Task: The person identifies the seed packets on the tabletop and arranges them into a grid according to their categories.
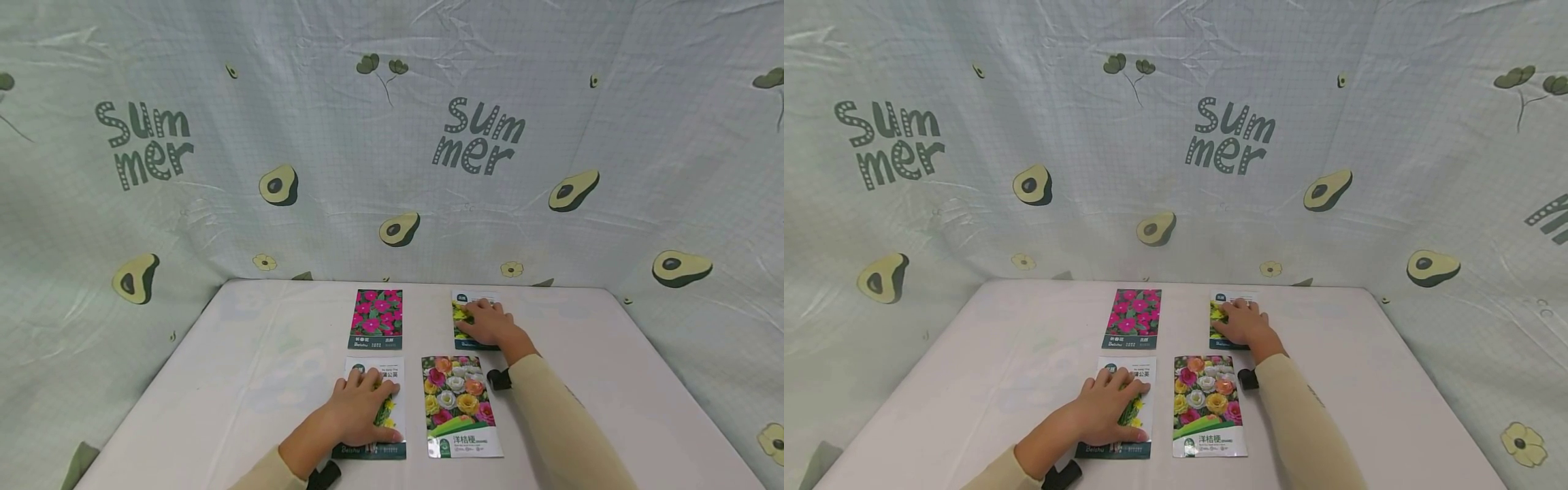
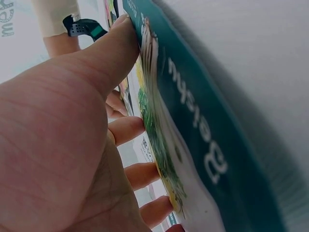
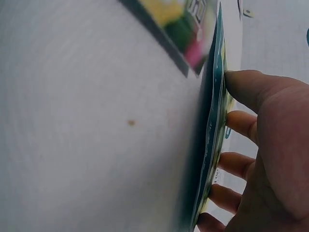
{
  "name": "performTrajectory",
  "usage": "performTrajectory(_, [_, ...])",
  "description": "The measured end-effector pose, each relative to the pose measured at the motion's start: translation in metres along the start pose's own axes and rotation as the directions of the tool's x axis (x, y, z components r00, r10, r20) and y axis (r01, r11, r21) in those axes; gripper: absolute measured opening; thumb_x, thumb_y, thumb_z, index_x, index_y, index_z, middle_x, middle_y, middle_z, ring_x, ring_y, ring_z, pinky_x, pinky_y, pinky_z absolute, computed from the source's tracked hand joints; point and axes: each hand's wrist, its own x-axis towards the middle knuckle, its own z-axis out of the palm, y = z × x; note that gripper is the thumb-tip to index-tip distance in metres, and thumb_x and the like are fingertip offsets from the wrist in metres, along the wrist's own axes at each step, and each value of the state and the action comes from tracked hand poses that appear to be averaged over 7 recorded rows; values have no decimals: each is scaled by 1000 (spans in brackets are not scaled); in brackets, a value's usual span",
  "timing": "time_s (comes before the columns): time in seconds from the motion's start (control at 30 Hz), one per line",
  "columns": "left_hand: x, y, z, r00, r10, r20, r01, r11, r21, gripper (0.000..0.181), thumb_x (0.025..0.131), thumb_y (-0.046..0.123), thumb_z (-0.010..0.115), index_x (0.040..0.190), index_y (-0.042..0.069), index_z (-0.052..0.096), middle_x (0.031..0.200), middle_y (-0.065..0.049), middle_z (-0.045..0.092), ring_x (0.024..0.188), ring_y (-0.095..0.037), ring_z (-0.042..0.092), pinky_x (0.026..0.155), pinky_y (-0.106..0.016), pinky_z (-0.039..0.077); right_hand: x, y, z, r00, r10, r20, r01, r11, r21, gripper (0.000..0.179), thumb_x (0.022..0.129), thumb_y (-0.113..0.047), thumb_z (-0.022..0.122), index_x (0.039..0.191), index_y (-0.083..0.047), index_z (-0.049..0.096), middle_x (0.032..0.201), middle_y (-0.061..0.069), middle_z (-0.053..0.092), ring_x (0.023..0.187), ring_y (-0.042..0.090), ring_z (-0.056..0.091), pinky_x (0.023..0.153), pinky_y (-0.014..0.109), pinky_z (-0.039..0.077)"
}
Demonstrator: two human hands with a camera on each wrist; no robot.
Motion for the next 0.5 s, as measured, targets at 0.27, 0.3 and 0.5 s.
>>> performTrajectory(0.27, [1,0,2,1000,0,-2,0,1000,8,82,80,73,72,147,28,53,135,-4,45,115,-29,39,89,-50,36,0,-6,-2,1000,-9,14,9,1000,12,61,104,-48,55,155,-17,45,160,21,36,144,48,31,112,71,26])
performTrajectory(0.3, [2,0,2,1000,-1,-2,1,1000,9,82,80,72,72,146,28,53,135,-4,45,115,-29,39,89,-50,36,0,-7,-2,1000,-11,15,11,1000,11,61,104,-47,55,155,-17,45,160,21,35,144,48,31,112,71,26])
performTrajectory(0.5, [-1,5,-5,1000,-13,13,13,1000,-6,83,79,72,73,146,28,53,133,-4,45,113,-30,39,88,-50,36,2,-9,-3,999,-28,17,27,1000,9,60,104,-47,54,156,-17,44,161,21,34,146,49,29,113,71,25])
